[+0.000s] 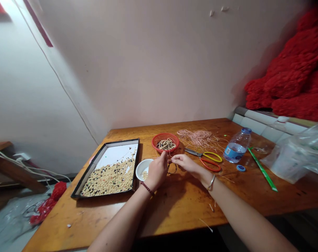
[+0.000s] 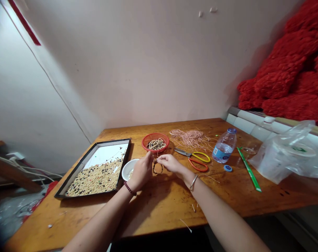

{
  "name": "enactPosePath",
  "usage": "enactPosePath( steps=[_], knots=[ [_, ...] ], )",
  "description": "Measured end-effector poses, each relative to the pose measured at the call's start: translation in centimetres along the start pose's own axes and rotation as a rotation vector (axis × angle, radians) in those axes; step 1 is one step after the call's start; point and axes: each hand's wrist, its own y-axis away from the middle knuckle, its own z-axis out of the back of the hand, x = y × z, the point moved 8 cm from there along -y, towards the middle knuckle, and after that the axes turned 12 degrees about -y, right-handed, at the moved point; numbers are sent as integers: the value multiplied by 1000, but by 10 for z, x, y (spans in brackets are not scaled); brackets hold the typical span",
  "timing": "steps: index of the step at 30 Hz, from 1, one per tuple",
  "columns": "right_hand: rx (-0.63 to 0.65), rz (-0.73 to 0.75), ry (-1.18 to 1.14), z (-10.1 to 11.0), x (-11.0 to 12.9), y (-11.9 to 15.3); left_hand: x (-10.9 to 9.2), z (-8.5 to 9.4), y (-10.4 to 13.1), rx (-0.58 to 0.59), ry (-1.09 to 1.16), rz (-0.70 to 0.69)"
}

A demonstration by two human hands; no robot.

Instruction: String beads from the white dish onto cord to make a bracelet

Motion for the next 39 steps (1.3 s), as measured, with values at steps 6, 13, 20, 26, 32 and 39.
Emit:
enactPosePath(
  steps=[6, 13, 20, 26, 32, 39],
  knots=[
    [81, -92, -49, -6, -7, 3, 6, -11, -3, 75, -127, 19],
    [148, -87, -10, -10, -10, 1, 3, -15, -9, 98, -440, -66],
    [92, -1, 123, -4, -7, -4, 7, -13, -10, 91, -449, -98],
    [82, 53, 178, -1, -1, -3, 9, -13, -12, 88, -440, -107],
    [78, 93, 285, 4, -6, -9, 5, -7, -13, 40, -448, -110],
    [-13, 217, 584, 12, 3, -4, 6, 5, -17, -56, -528, -111]
  ],
)
